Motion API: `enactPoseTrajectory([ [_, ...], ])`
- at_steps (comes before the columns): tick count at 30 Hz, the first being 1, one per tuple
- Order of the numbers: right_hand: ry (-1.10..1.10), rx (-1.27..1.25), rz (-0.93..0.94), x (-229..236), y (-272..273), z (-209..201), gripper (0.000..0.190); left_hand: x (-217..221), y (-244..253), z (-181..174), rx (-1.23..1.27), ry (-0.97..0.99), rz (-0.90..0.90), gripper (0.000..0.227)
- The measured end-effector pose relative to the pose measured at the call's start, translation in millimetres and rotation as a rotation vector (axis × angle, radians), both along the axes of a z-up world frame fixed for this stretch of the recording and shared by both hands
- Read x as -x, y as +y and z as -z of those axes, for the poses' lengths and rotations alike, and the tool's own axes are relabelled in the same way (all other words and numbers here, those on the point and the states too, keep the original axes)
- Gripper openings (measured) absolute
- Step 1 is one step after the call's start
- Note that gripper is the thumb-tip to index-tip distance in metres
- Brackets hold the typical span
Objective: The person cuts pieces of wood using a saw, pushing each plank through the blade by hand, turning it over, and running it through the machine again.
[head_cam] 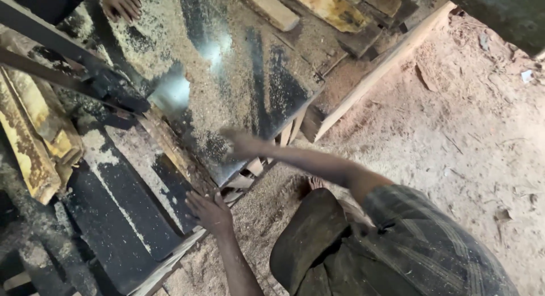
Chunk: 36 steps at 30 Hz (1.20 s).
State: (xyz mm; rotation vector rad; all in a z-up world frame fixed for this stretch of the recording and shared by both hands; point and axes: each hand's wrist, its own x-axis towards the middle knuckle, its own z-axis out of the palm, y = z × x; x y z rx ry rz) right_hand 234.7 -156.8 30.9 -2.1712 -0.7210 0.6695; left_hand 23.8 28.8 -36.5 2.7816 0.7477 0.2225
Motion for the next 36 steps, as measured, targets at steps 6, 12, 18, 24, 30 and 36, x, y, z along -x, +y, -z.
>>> enactPoseTrajectory([
  [6, -0.255, 0.144, 0.591, -196.5, -170.2, 33.2, 0.103, -2.7, -8.8, 6.1, -0.066, 0.030, -0.078, 0.084],
  [12, -0.239, 0.052, 0.670, -348.3, -220.5, 97.6, 0.107, -29.9, 5.4, 1.0, -0.150, 0.125, -0.090, 0.085],
  [18, -0.296, 0.313, 0.679, -344.9, -184.4, 111.3, 0.083, -56.4, 27.0, 12.2, -0.219, 0.073, -0.163, 0.094],
  [24, -0.603, 0.166, 0.777, -239.4, -146.7, 79.8, 0.063, -62.0, 10.4, -16.1, -0.083, 0.010, -0.216, 0.099],
  [30, -0.255, 0.127, 0.814, -41.4, -119.4, 66.2, 0.078, -54.9, -41.6, -18.6, 0.186, -0.191, -0.189, 0.087],
  [36, -0.559, -0.107, 0.654, 203.9, -160.5, 85.0, 0.080, -20.6, -180.2, 39.8, 1.407, -0.051, 0.000, 0.072],
])
